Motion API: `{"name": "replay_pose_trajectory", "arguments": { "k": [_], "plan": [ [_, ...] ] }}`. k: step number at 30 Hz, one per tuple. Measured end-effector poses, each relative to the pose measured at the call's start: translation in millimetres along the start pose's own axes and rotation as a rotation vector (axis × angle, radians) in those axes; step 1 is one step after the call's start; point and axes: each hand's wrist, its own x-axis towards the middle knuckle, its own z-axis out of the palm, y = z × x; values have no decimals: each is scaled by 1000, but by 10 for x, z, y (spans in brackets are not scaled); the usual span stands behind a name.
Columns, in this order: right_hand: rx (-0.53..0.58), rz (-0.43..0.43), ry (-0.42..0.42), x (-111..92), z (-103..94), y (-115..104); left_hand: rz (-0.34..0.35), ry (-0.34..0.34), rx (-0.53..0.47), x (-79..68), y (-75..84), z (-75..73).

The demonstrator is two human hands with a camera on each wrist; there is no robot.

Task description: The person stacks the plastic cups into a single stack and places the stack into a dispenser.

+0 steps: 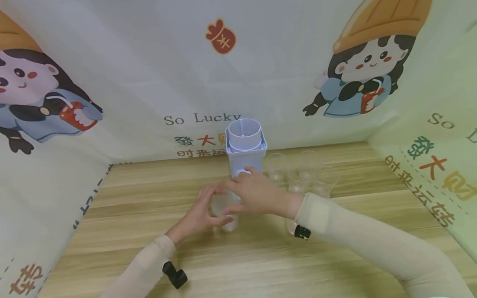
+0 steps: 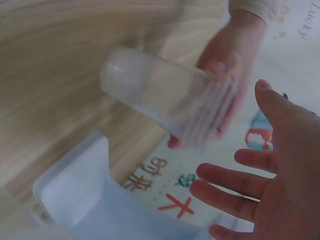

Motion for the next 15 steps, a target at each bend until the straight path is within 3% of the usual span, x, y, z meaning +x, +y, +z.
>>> {"name": "replay_pose_trajectory", "arguments": {
  "k": [9,15],
  "plan": [
    [122,45,-36,-198,-341,273,-9,22,19,-18,-23,27],
    [178,65,-54,-495,-466,452,-40,18,3,-6,-6,53]
  ]
}}
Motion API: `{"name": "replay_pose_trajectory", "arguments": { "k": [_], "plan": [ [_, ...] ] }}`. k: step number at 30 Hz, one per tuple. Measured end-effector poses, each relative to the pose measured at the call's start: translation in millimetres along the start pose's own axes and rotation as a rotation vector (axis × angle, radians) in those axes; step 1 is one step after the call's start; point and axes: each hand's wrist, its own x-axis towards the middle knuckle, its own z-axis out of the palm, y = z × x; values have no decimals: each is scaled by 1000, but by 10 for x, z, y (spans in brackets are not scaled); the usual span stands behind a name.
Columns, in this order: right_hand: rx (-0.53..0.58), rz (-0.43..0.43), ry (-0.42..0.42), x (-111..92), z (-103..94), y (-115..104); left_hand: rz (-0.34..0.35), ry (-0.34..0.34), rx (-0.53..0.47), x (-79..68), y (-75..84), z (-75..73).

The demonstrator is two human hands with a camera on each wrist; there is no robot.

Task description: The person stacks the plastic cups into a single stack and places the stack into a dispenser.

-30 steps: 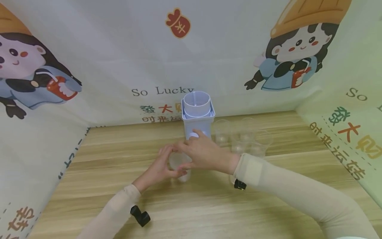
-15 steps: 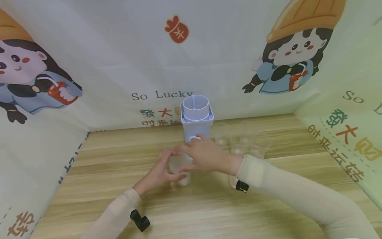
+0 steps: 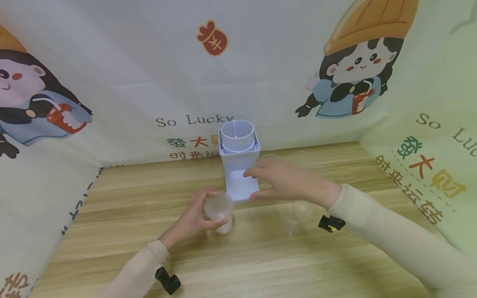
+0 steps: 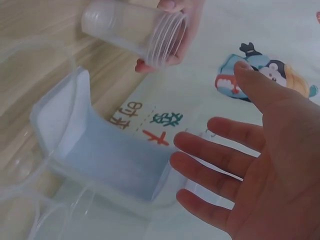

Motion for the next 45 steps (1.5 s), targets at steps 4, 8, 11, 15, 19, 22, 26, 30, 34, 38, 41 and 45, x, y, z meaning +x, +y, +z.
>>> {"name": "replay_pose_trajectory", "arguments": {
  "k": [4,8,11,15,19,22,26,30,34,38,41,45],
  "plan": [
    [32,13,-46,-232,13,104,-22,-16,0,-10,5,19],
    [-14,28,-110,-438,81,216,-57,-38,4,-12,13,10],
    [-46,14,-119,-577,121,297,-68,-47,8,-10,5,3],
    [-39,32,-135,-724,170,379,-49,-42,18,-42,-35,36],
    [-36,62,-161,-786,230,409,-50,-25,24,-94,-42,48],
    [-34,54,-151,-799,260,417,-51,0,9,-101,-7,24],
    [-36,50,-131,-798,273,422,-8,49,1,-78,41,-17],
    [-40,47,-126,-796,274,422,27,87,14,-67,50,-31],
    [-34,27,-114,-771,268,411,33,103,10,-82,32,-33],
    [-20,23,-114,-747,255,394,35,113,-1,-87,28,-28],
    [-8,21,-118,-737,250,387,36,113,-7,-83,36,-26],
    [-12,-3,-107,-725,252,377,32,103,-12,-81,42,-24]
  ]
}}
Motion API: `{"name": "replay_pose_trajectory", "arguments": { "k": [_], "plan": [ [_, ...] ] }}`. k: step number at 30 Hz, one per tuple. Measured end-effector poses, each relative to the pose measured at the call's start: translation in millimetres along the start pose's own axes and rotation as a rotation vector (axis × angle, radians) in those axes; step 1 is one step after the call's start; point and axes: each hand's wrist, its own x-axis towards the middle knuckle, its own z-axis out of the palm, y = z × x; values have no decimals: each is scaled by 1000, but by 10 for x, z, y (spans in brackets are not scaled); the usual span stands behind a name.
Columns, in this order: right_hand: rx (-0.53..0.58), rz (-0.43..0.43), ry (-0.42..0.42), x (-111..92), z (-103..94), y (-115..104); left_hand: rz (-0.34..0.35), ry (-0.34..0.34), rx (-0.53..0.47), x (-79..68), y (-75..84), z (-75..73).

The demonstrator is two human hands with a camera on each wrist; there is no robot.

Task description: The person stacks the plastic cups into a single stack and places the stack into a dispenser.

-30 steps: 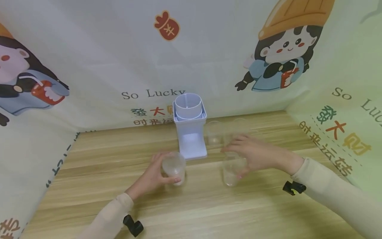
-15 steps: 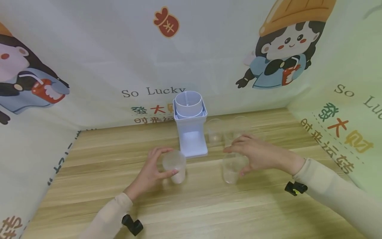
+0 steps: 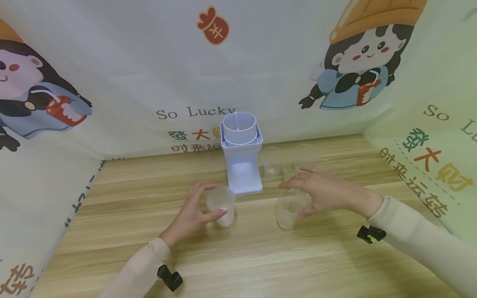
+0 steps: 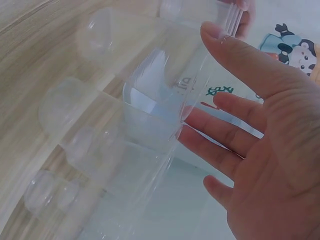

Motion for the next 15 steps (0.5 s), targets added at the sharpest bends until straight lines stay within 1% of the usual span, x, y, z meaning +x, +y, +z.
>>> {"name": "replay_pose_trajectory", "arguments": {
  "k": [7,15],
  "plan": [
    [47,7,0,11,-10,-3,-18,-5,-4,13,-1,13],
    [41,-22,6,16,-31,-8,-36,-10,-12,10,1,14]
  ]
}}
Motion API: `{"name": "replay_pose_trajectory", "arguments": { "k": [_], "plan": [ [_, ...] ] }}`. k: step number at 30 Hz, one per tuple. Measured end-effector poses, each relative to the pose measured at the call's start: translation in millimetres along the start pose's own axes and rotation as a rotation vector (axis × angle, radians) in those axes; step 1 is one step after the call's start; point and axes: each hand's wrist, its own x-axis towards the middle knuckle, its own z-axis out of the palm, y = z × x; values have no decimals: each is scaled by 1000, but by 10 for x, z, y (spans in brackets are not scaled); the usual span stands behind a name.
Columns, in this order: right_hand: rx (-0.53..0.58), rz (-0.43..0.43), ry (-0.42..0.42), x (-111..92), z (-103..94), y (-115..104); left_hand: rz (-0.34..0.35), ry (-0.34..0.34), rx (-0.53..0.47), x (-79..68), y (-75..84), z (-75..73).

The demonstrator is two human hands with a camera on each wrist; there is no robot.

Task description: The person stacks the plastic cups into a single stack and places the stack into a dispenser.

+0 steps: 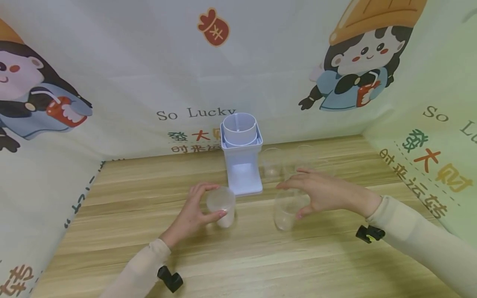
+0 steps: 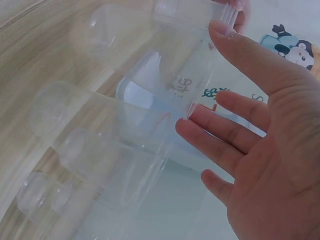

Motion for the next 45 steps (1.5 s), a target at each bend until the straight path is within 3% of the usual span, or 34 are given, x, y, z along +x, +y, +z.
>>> {"name": "replay_pose_trajectory", "arguments": {
  "k": [10,19,45],
  "plan": [
    [11,-8,31,21,-23,-38,9,8,8,-12,-12,12],
    [18,41,21,56,-65,-89,21,8,12,-9,-30,22],
    [-5,35,96,218,-211,-189,10,5,6,-16,-16,18]
  ]
}}
